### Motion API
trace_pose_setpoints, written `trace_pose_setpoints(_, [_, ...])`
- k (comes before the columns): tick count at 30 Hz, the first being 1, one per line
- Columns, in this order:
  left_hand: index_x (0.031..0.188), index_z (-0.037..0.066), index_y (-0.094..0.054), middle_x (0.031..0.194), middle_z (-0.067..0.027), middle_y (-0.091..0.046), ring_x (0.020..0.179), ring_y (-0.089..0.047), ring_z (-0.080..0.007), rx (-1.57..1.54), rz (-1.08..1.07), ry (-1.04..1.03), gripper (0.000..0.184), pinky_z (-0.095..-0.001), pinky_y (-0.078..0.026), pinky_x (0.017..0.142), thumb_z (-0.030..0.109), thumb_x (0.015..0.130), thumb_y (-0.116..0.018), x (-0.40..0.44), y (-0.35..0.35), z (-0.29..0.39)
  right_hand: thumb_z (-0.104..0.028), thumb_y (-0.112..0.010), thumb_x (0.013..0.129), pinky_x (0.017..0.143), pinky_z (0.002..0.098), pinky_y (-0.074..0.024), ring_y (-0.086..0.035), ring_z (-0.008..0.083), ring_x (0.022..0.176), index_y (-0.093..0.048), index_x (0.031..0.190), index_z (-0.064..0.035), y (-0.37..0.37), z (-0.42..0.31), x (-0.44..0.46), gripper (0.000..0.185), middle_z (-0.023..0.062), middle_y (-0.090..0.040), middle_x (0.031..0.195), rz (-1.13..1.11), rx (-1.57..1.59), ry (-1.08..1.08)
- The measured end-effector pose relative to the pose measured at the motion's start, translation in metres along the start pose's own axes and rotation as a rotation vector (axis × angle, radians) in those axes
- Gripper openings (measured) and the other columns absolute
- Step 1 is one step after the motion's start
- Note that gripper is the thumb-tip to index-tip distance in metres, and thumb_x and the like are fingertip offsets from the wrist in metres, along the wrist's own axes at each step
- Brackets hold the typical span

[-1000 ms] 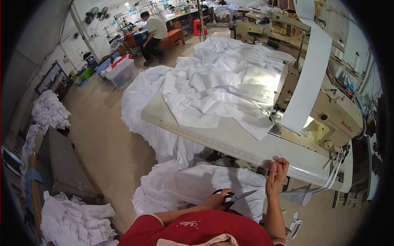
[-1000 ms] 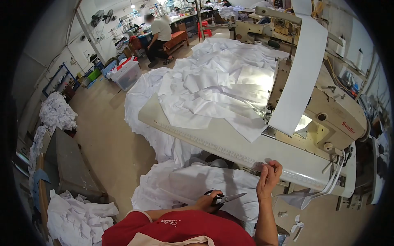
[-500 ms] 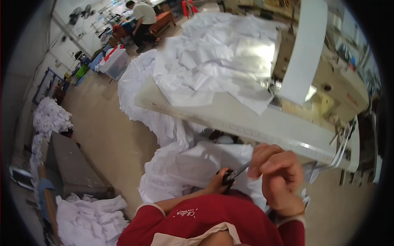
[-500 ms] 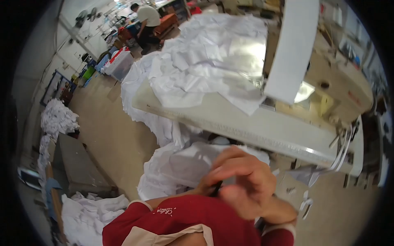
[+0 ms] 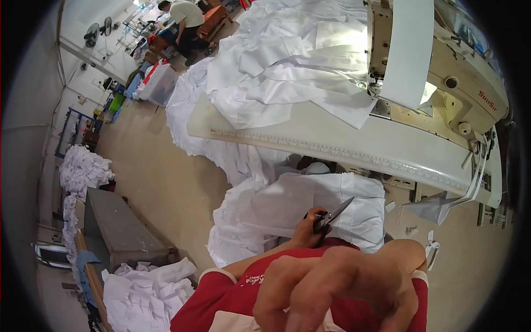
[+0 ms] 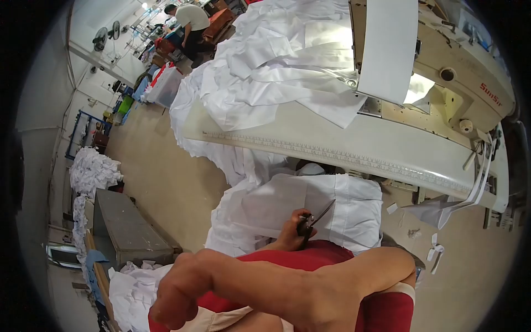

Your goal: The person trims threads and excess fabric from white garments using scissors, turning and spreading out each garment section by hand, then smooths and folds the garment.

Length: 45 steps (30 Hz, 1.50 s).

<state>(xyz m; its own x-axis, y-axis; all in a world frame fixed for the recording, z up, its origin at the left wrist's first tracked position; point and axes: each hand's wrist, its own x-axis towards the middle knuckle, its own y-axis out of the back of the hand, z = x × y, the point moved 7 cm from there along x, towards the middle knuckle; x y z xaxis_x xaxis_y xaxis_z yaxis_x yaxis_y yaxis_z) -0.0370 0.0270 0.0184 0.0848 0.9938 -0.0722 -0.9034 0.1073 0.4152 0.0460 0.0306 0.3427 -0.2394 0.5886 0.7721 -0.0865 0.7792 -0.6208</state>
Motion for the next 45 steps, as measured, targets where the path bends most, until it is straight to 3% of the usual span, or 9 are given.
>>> trace_pose_setpoints(12, [0.119, 0.011, -0.039, 0.084, -0.0126, -0.06, 0.067, -0.06, -0.0267, -0.001, -0.015, 0.063, 0.059, -0.0364, -0.046, 0.061, 0.019, 0.073, -0.075, -0.001, 0.003, 0.009, -0.018, -0.071, 0.067, 0.06, 0.0302, -0.0433, -0.056, 0.02, 0.069, -0.049, 0.107, 0.0096, -0.003, 0.007, 0.009, 0.053, 0.0124, -0.057, 0.082, 0.067, 0.272, 0.037])
trace_pose_setpoints(17, [0.119, 0.011, -0.039, 0.084, -0.0124, -0.06, 0.067, -0.059, -0.0264, -0.003, 0.024, 0.028, 0.059, -0.0361, -0.046, 0.062, 0.019, 0.073, -0.075, -0.002, 0.003, -0.003, -0.007, -0.058, 0.083, 0.069, 0.0345, -0.0441, -0.056, 0.0233, 0.075, -0.05, 0.099, -0.0008, 0.009, -0.002, 0.018, 0.019, 0.018, -0.056, 0.091, -0.003, -0.185, -0.305])
trace_pose_setpoints(20, [0.119, 0.01, -0.039, 0.083, -0.0122, -0.06, 0.067, -0.059, -0.0262, -0.016, 0.021, 0.03, 0.059, -0.0359, -0.046, 0.062, 0.019, 0.073, -0.075, -0.002, -0.001, -0.011, 0.001, -0.059, 0.078, 0.069, 0.0326, -0.0437, -0.056, 0.023, 0.075, -0.055, 0.092, 0.0, 0.02, 0.0, 0.012, 0.015, 0.0166, -0.057, 0.087, 0.099, -0.199, -0.304])
trace_pose_setpoints(23, [0.119, 0.01, -0.039, 0.083, -0.012, -0.06, 0.067, -0.059, -0.0261, -0.022, 0.016, 0.03, 0.06, -0.0357, -0.046, 0.062, 0.019, 0.073, -0.075, -0.003, -0.004, -0.017, 0.001, -0.063, 0.074, 0.068, 0.0306, -0.0421, -0.056, 0.0189, 0.072, -0.06, 0.081, -0.003, 0.006, -0.011, 0.026, 0.008, 0.0107, -0.058, 0.085, -0.217, -0.771, -0.284])
trace_pose_setpoints(28, [0.119, 0.01, -0.039, 0.083, -0.0117, -0.06, 0.067, -0.059, -0.0258, -0.033, 0.013, 0.03, 0.06, -0.0354, -0.046, 0.062, 0.019, 0.072, -0.075, -0.005, -0.007, -0.024, -0.005, -0.063, 0.075, 0.066, 0.0336, -0.0401, -0.055, 0.0164, 0.068, -0.064, 0.096, -0.0118, -0.026, -0.022, 0.031, 0.022, 0.0068, -0.059, 0.084, -0.269, -1.284, 0.284])
trace_pose_setpoints(32, [0.119, 0.01, -0.039, 0.082, -0.0115, -0.06, 0.067, -0.059, -0.0255, -0.06, 0.021, 0.029, 0.06, -0.0352, -0.046, 0.062, 0.019, 0.072, -0.076, -0.005, -0.009, -0.034, -0.003, -0.058, 0.077, 0.069, 0.0375, -0.0377, -0.055, 0.0154, 0.067, -0.068, 0.092, -0.0259, -0.029, -0.024, 0.019, 0.029, 0.0034, -0.06, 0.085, -0.242, -1.352, 0.428])
trace_pose_setpoints(36, [0.12, 0.009, -0.039, 0.083, -0.0111, -0.059, 0.067, -0.058, -0.0252, -0.069, -0.005, 0.112, 0.059, -0.0349, -0.046, 0.063, 0.018, 0.073, -0.075, -0.004, -0.008, -0.033, -0.004, -0.062, 0.075, 0.07, 0.0379, -0.0361, -0.056, 0.0148, 0.064, -0.064, 0.089, -0.0238, -0.017, -0.029, 0.004, 0.025, 0.0003, -0.059, 0.082, -0.02, -1.443, 0.364])
trace_pose_setpoints(41, [0.12, 0.009, -0.039, 0.089, -0.0126, -0.06, 0.075, -0.06, -0.0259, -0.158, 0.04, 0.031, 0.058, -0.0349, -0.047, 0.068, 0.02, 0.075, -0.074, -0.005, -0.014, -0.046, -0.007, -0.068, 0.067, 0.062, 0.0313, -0.0365, -0.051, 0.0158, 0.059, -0.066, 0.093, -0.0042, 0.014, -0.043, 0.012, 0.026, 0.0043, -0.059, 0.074, -0.25, -1.608, 0.16])
trace_pose_setpoints(45, [0.121, 0.01, -0.039, 0.095, -0.0138, -0.06, 0.083, -0.061, -0.0272, -0.058, 0.001, 0.09, 0.059, -0.0343, -0.047, 0.073, 0.022, 0.075, -0.074, -0.003, 0.008, -0.003, 0.003, -0.059, 0.073, 0.064, 0.0319, -0.04, -0.052, 0.0202, 0.067, -0.064, 0.089, -0.0029, 0.1, -0.062, -0.002, 0.017, 0.0075, -0.058, 0.074, 0.087, -1.83, 0.016])
